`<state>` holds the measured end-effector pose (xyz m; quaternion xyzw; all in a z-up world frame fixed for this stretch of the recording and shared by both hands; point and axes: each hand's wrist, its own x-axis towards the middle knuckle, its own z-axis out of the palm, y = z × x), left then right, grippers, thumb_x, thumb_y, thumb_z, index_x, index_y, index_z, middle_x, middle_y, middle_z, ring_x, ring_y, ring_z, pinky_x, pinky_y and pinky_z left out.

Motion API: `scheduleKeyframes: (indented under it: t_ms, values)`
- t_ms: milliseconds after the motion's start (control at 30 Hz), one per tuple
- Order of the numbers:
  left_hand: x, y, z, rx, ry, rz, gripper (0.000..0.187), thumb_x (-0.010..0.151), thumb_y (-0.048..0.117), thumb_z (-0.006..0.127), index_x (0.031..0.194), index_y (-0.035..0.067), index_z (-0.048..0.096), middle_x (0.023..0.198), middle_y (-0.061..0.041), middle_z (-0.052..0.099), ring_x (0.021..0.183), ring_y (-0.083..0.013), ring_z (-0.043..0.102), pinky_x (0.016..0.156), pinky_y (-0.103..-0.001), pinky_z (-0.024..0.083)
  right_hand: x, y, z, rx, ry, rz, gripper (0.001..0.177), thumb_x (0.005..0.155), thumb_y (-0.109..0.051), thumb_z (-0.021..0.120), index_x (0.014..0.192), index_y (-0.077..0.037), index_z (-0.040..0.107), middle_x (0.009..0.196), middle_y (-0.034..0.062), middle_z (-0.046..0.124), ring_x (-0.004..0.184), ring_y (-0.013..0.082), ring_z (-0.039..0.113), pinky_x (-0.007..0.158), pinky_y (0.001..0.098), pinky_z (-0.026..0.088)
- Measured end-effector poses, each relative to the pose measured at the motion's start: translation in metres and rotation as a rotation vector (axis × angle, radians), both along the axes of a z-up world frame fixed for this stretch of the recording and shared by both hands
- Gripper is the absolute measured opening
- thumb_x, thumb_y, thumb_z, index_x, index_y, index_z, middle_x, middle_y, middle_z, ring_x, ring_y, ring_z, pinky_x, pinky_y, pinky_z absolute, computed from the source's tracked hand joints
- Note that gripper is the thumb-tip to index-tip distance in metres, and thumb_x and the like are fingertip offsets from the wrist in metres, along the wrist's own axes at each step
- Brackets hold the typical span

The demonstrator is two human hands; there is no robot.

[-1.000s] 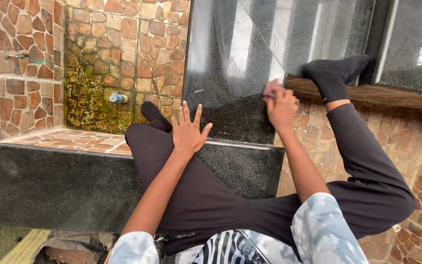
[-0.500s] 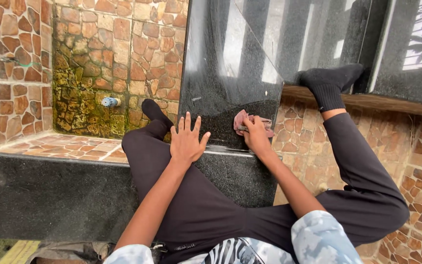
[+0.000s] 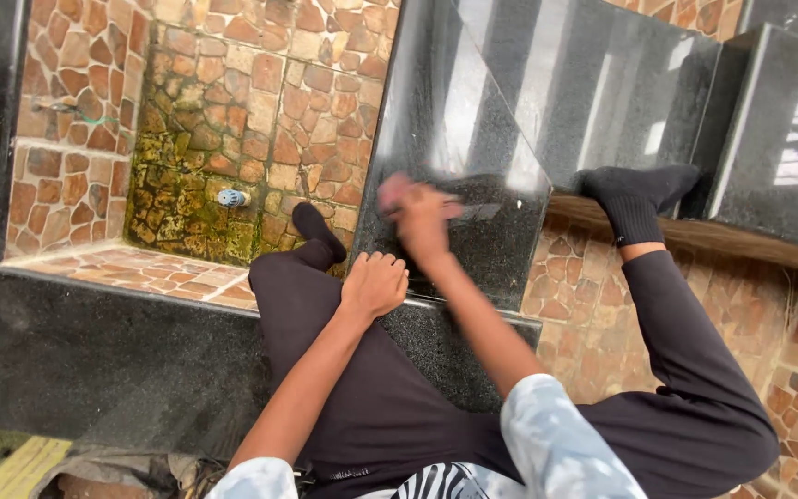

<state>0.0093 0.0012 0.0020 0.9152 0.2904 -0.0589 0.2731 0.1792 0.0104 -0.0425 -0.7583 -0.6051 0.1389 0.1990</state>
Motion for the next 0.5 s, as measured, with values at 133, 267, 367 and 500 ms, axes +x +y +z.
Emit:
scheduleKeyframes:
  t_ms: [133,267,367,500]
  values:
    - [-0.004,0.003,-0.008,-0.072,0.233,-0.155,0.032,0.097,0.034,0.054,0.088,0.011,0.073,0.089,-0.012,0.069,0.087,-0.0291,0.068,0.09,-0.045,0.049,-0.022,-0.015,-0.023,0.235,0.204,0.197,0.018,0.086,-0.007,0.068,0.103,-0.004,0.067,0.114,0.0206,0.063,0.114,0.0382,0.059,0.098,0.0458,0.048]
    - [-0.006,-0.003,-0.01,-0.009,-0.058,-0.012,0.03,0.093,0.032,0.056,0.084,0.007,0.07,0.088,-0.012,0.068,0.087,-0.0313,0.066,0.081,-0.049,0.048,0.064,-0.05,0.014,0.175,0.198,0.433,0.017,0.09,-0.014,0.073,0.105,-0.006,0.071,0.111,0.0177,0.07,0.104,0.0327,0.066,0.089,0.0435,0.056]
    - [0.003,0.005,0.006,0.08,-0.089,0.047,0.03,0.09,0.034,0.058,0.087,0.006,0.069,0.091,-0.012,0.066,0.09,-0.032,0.064,0.079,-0.05,0.046,0.138,-0.079,0.016,0.16,-0.01,0.015,0.016,0.095,-0.02,0.076,0.107,-0.01,0.073,0.111,0.0153,0.069,0.103,0.0321,0.067,0.086,0.0459,0.056]
    - [0.001,0.002,0.011,0.137,-0.08,0.057,0.031,0.09,0.036,0.058,0.093,0.007,0.068,0.096,-0.012,0.063,0.095,-0.031,0.061,0.083,-0.049,0.044,0.142,-0.091,-0.02,0.065,-0.325,-0.547,0.025,0.095,-0.026,0.073,0.114,-0.011,0.069,0.117,0.0208,0.062,0.11,0.0412,0.058,0.086,0.0554,0.044]
